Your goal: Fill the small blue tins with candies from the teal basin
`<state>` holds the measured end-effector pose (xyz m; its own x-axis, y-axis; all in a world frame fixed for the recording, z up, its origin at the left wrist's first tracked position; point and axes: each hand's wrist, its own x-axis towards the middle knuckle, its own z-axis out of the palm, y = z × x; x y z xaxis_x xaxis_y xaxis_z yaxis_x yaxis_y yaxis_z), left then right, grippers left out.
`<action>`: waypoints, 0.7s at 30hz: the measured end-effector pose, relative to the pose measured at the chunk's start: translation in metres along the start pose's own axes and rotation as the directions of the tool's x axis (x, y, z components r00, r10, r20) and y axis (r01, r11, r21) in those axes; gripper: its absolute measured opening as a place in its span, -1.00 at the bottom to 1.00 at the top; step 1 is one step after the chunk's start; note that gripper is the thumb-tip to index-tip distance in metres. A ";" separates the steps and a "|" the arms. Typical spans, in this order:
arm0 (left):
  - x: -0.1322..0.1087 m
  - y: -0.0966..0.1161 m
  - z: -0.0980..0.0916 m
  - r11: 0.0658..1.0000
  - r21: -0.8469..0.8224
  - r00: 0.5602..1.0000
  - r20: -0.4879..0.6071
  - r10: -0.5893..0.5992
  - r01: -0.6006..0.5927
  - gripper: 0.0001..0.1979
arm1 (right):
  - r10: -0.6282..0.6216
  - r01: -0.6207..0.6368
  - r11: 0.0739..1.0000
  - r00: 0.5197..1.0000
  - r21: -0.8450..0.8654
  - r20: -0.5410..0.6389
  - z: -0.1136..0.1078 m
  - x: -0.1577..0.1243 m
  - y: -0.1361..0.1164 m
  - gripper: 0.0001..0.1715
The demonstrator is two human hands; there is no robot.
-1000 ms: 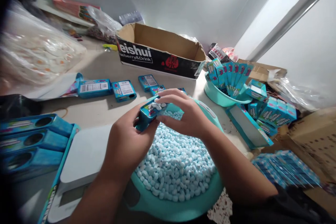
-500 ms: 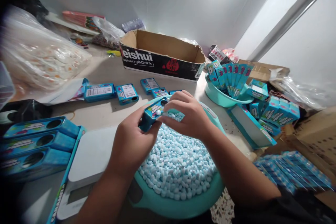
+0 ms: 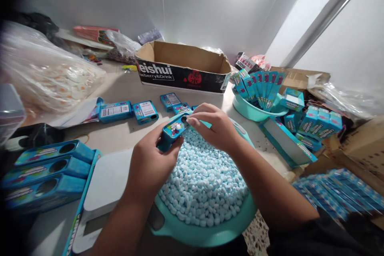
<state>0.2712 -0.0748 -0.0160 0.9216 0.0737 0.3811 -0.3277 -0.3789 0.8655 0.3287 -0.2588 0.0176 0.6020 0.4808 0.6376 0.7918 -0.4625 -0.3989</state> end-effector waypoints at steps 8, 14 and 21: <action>0.001 0.001 -0.001 0.997 0.012 0.997 0.001 0.075 -0.075 -0.61 | -0.141 0.140 0.990 0.988 0.024 0.061 0.001 0.001 -0.015 -0.68; 0.000 -0.001 -0.001 0.997 0.073 0.997 -0.079 -0.009 0.014 -0.64 | -0.035 0.046 0.992 0.994 0.114 -0.103 0.004 -0.002 -0.002 -0.61; -0.002 0.017 -0.057 0.927 0.355 0.944 -0.329 0.002 0.122 -0.30 | 0.545 -0.548 0.810 0.835 -0.211 -0.079 -0.004 0.020 0.059 -0.66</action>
<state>0.2515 -0.0291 0.0162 0.8010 0.3726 0.4686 -0.1172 -0.6699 0.7331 0.3867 -0.2792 0.0099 0.9258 0.0909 0.3670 0.2895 -0.7948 -0.5334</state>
